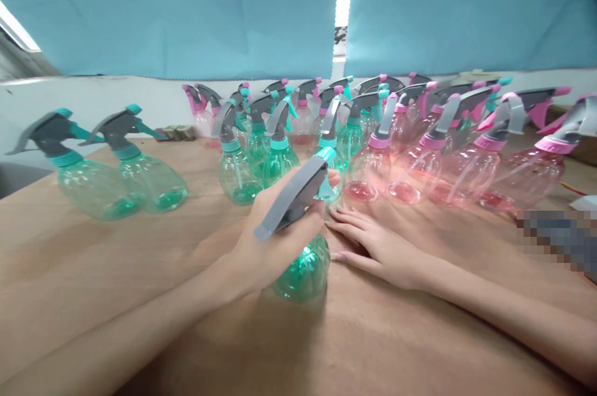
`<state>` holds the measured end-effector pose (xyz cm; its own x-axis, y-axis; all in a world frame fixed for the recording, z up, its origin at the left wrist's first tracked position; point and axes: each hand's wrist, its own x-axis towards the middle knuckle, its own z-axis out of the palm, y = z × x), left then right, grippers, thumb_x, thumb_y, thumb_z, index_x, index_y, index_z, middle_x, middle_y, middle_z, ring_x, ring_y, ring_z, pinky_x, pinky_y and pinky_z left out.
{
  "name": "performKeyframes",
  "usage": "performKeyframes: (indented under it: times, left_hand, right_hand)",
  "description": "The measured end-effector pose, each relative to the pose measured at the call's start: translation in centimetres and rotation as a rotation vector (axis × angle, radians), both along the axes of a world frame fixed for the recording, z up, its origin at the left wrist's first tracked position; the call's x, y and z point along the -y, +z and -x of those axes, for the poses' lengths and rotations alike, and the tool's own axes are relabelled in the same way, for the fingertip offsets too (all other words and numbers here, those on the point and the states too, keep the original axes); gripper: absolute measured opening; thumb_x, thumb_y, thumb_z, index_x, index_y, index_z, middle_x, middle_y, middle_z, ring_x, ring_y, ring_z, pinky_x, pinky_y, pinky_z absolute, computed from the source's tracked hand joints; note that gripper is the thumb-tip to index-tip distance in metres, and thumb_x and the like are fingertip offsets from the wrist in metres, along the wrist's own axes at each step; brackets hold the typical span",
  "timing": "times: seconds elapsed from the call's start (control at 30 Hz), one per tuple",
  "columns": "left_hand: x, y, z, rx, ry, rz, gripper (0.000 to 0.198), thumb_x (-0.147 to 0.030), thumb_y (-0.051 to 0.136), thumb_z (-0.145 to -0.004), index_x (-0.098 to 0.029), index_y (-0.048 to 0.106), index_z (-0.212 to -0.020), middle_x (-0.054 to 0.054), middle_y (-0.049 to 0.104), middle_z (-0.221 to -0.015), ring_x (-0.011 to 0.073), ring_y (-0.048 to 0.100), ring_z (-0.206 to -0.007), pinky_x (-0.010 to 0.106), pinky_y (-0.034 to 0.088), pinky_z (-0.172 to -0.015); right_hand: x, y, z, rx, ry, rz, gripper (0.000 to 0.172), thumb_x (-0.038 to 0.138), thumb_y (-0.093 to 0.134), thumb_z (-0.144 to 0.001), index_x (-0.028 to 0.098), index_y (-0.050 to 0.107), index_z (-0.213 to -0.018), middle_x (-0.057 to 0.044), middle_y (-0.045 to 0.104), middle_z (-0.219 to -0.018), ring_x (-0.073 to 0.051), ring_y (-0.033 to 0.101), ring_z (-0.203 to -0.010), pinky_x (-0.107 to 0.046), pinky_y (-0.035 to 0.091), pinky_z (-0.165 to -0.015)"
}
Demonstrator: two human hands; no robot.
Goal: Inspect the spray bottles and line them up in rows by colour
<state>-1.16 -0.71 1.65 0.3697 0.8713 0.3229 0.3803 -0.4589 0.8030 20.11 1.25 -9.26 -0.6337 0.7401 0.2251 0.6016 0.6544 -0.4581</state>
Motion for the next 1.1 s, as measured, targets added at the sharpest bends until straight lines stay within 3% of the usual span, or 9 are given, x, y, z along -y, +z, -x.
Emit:
performKeyframes:
  times: [0.1, 0.2, 0.37, 0.6, 0.8, 0.97, 1.1]
  left_hand:
    - [0.2, -0.1, -0.5, 0.140, -0.014, 0.081, 0.041, -0.018, 0.053, -0.085, -0.023, 0.049, -0.125, 0.007, 0.062, -0.127, 0.0212, 0.062, -0.111, 0.033, 0.053, -0.090]
    - [0.3, -0.2, -0.7, 0.150, 0.004, 0.067, 0.045, -0.018, 0.054, -0.085, -0.024, 0.047, -0.130, 0.007, 0.058, -0.134, 0.0231, 0.057, -0.123, 0.033, 0.053, -0.093]
    - [0.2, 0.1, -0.8, 0.068, 0.014, -0.006, 0.046, -0.017, 0.056, -0.082, -0.025, 0.052, -0.127, 0.007, 0.065, -0.124, 0.0248, 0.062, -0.114, 0.033, 0.057, -0.082]
    - [-0.6, -0.1, -0.4, -0.018, -0.003, 0.030, 0.050, -0.015, 0.055, -0.079, -0.023, 0.046, -0.127, 0.007, 0.064, -0.125, 0.0163, 0.068, -0.083, 0.028, 0.057, -0.067]
    - [-1.0, -0.1, -0.4, -0.069, -0.029, -0.031, 0.059, -0.012, 0.059, -0.073, -0.026, 0.044, -0.128, 0.005, 0.059, -0.132, 0.0136, 0.068, -0.077, 0.028, 0.058, -0.070]
    - [-0.7, 0.1, -0.4, -0.068, -0.044, -0.022, 0.050, -0.013, 0.055, -0.078, -0.021, 0.045, -0.127, 0.008, 0.059, -0.132, 0.0148, 0.067, -0.082, 0.027, 0.056, -0.069]
    - [-0.3, 0.0, -0.2, -0.009, -0.072, -0.030, 0.048, -0.012, 0.055, -0.079, -0.020, 0.046, -0.126, 0.008, 0.057, -0.135, 0.0125, 0.065, -0.083, 0.027, 0.056, -0.077]
  right_hand:
    - [0.0, 0.0, 0.0, -0.001, 0.005, 0.007, 0.061, 0.053, 0.047, -0.094, 0.021, 0.040, -0.146, -0.012, 0.043, -0.148, -0.031, 0.033, -0.140, -0.053, 0.032, -0.112]
    - [0.0, 0.1, 0.0, -0.016, 0.006, 0.013, 0.061, 0.053, 0.047, -0.094, 0.023, 0.040, -0.146, -0.012, 0.044, -0.148, -0.031, 0.033, -0.140, -0.053, 0.033, -0.111]
    - [0.0, 0.2, 0.1, -0.007, 0.008, 0.020, 0.058, 0.054, 0.046, -0.094, 0.022, 0.044, -0.143, -0.012, 0.045, -0.147, -0.031, 0.034, -0.139, -0.053, 0.033, -0.111]
    - [-0.1, 0.2, 0.1, 0.017, 0.019, 0.018, 0.058, 0.053, 0.045, -0.095, 0.020, 0.044, -0.142, -0.013, 0.046, -0.146, -0.029, 0.033, -0.140, -0.051, 0.033, -0.112]
    - [0.1, 0.2, 0.1, -0.013, 0.001, 0.012, 0.058, 0.053, 0.047, -0.094, 0.021, 0.045, -0.142, -0.013, 0.045, -0.147, -0.031, 0.035, -0.139, -0.053, 0.034, -0.110]
    - [0.1, 0.2, 0.1, 0.009, -0.002, 0.007, 0.061, 0.054, 0.046, -0.094, 0.021, 0.041, -0.145, -0.013, 0.043, -0.148, -0.031, 0.034, -0.139, -0.053, 0.033, -0.111]
    - [0.1, 0.3, 0.1, 0.010, -0.005, 0.003, 0.062, 0.055, 0.046, -0.094, 0.020, 0.041, -0.145, -0.014, 0.043, -0.149, -0.032, 0.033, -0.140, -0.053, 0.033, -0.111]
